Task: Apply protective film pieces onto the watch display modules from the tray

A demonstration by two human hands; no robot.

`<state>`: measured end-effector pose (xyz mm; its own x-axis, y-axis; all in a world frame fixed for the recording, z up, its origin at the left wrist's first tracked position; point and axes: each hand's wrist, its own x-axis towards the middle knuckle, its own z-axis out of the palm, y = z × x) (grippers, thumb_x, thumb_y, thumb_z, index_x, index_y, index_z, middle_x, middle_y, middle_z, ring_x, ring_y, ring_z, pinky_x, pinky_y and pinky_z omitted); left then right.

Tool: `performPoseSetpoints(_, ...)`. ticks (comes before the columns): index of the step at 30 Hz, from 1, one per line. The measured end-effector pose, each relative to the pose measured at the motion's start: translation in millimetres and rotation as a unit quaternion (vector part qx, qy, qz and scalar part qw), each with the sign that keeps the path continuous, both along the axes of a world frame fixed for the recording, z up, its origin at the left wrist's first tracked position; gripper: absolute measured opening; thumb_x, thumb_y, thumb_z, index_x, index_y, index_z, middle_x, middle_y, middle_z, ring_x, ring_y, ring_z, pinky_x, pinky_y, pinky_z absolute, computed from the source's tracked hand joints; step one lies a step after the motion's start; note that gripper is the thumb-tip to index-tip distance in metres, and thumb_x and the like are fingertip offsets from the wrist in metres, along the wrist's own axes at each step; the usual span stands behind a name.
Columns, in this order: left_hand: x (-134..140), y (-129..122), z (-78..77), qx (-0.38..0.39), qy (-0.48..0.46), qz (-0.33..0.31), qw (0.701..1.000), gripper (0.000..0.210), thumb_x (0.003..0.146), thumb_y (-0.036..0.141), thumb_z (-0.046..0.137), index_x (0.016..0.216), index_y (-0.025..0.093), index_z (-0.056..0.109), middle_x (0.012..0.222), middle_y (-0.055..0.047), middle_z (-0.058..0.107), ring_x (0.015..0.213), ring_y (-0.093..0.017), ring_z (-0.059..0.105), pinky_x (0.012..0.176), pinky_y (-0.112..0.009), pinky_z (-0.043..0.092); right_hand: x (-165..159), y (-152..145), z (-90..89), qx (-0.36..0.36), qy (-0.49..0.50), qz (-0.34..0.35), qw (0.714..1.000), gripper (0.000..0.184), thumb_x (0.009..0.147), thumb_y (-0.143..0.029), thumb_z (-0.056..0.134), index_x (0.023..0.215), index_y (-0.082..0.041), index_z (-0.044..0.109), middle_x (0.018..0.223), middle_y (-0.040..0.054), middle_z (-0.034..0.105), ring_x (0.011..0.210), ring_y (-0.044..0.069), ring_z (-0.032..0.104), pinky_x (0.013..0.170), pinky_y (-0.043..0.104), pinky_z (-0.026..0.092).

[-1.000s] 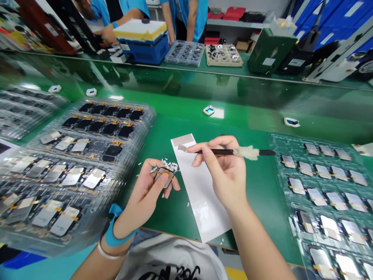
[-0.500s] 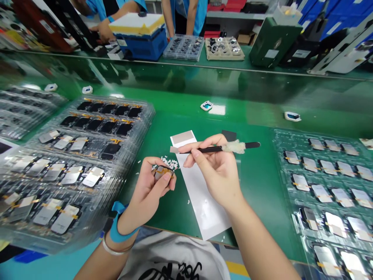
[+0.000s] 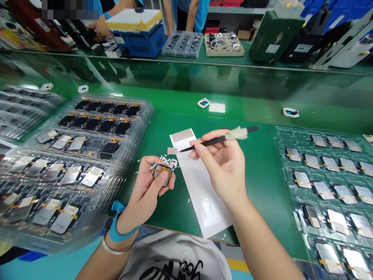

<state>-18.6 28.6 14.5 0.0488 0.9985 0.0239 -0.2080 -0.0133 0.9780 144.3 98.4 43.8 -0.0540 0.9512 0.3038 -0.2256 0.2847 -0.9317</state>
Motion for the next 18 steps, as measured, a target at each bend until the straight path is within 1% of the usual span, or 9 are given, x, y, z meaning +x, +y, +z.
performPoseSetpoints(3, -1, 0, 2.2, -0.011, -0.016, 0.009, 1.0, 0.01, 0.104, 0.03, 0.047, 0.105, 0.025, 0.038, 0.071, 0.006, 0.058, 0.058, -0.006, 0.048, 0.052, -0.015, 0.033, 1, -5, 5.6, 0.109, -0.106, 0.0, 0.988, 0.017, 0.092, -0.011, 0.06, 0.095, -0.026, 0.066, 0.092, 0.0025, 0.066, 0.066, 0.013, 0.065, 0.062, 0.031, 0.056)
performPoseSetpoints(6, -2, 0, 2.2, -0.025, -0.036, 0.02, 0.999, 0.007, 0.105, 0.031, 0.042, 0.106, 0.025, 0.039, 0.071, 0.005, 0.06, 0.056, -0.006, 0.047, 0.052, -0.015, 0.035, 4, -9, 7.4, 0.238, -0.272, 0.086, 0.928, 0.024, 0.089, -0.006, 0.059, 0.102, -0.024, 0.067, 0.094, 0.0042, 0.061, 0.081, 0.015, 0.064, 0.069, 0.03, 0.055)
performPoseSetpoints(7, -2, 0, 1.8, -0.025, -0.04, 0.023, 0.999, 0.007, 0.106, 0.031, 0.041, 0.106, 0.025, 0.039, 0.07, 0.005, 0.06, 0.056, -0.007, 0.046, 0.052, -0.015, 0.035, 5, -9, 6.5, 0.26, -0.311, 0.121, 0.906, 0.027, 0.088, -0.005, 0.06, 0.105, -0.024, 0.067, 0.096, 0.0045, 0.06, 0.084, 0.015, 0.063, 0.069, 0.028, 0.054)
performPoseSetpoints(9, -2, 1, 1.2, -0.024, -0.04, 0.023, 0.999, 0.007, 0.106, 0.031, 0.04, 0.105, 0.024, 0.04, 0.068, 0.006, 0.059, 0.054, -0.006, 0.044, 0.051, -0.014, 0.036, 8, -8, 3.1, 0.277, -0.355, 0.16, 0.879, 0.03, 0.088, -0.002, 0.059, 0.11, -0.023, 0.065, 0.099, 0.0045, 0.056, 0.083, 0.013, 0.061, 0.066, 0.025, 0.052)
performPoseSetpoints(11, -3, 2, 1.1, -0.023, -0.031, 0.016, 0.999, 0.009, 0.106, 0.032, 0.04, 0.102, 0.024, 0.04, 0.066, 0.006, 0.059, 0.051, -0.006, 0.042, 0.049, -0.014, 0.035, 10, -7, -1.2, 0.298, -0.387, 0.156, 0.859, 0.033, 0.088, 0.001, 0.057, 0.11, -0.022, 0.065, 0.099, 0.0042, 0.053, 0.081, 0.011, 0.059, 0.065, 0.024, 0.05)
performPoseSetpoints(15, -4, 3, 1.9, -0.025, -0.011, 0.002, 1.0, 0.011, 0.104, 0.034, 0.045, 0.104, 0.023, 0.044, 0.065, 0.006, 0.057, 0.047, -0.005, 0.042, 0.044, -0.014, 0.034, 9, -8, -6.8, 0.378, -0.447, 0.091, 0.805, 0.032, 0.086, 0.002, 0.058, 0.105, -0.023, 0.066, 0.097, 0.0039, 0.052, 0.077, 0.012, 0.052, 0.063, 0.027, 0.044)
performPoseSetpoints(16, -4, 3, 1.9, -0.026, -0.008, -0.001, 1.0, 0.012, 0.104, 0.034, 0.046, 0.105, 0.023, 0.045, 0.064, 0.006, 0.056, 0.047, -0.006, 0.043, 0.043, -0.014, 0.034, 7, -9, -7.2, 0.392, -0.443, 0.078, 0.803, 0.029, 0.086, 0.001, 0.059, 0.101, -0.022, 0.066, 0.095, 0.0036, 0.053, 0.076, 0.012, 0.051, 0.062, 0.027, 0.043)
performPoseSetpoints(17, -4, 3, 1.8, -0.027, -0.008, -0.005, 1.0, 0.013, 0.103, 0.035, 0.047, 0.107, 0.022, 0.047, 0.064, 0.006, 0.054, 0.047, -0.006, 0.043, 0.042, -0.014, 0.033, 4, -11, -7.2, 0.396, -0.426, 0.068, 0.81, 0.025, 0.085, 0.0, 0.06, 0.098, -0.021, 0.066, 0.094, 0.0034, 0.053, 0.075, 0.012, 0.05, 0.062, 0.027, 0.042)
performPoseSetpoints(18, -4, 2, 1.6, -0.025, -0.01, -0.005, 1.0, 0.014, 0.103, 0.036, 0.048, 0.107, 0.022, 0.048, 0.065, 0.006, 0.053, 0.048, -0.006, 0.044, 0.043, -0.014, 0.033, 0, -13, -6.9, 0.387, -0.399, 0.065, 0.829, 0.022, 0.085, -0.001, 0.062, 0.095, -0.02, 0.065, 0.093, 0.0031, 0.053, 0.075, 0.012, 0.051, 0.061, 0.026, 0.043)
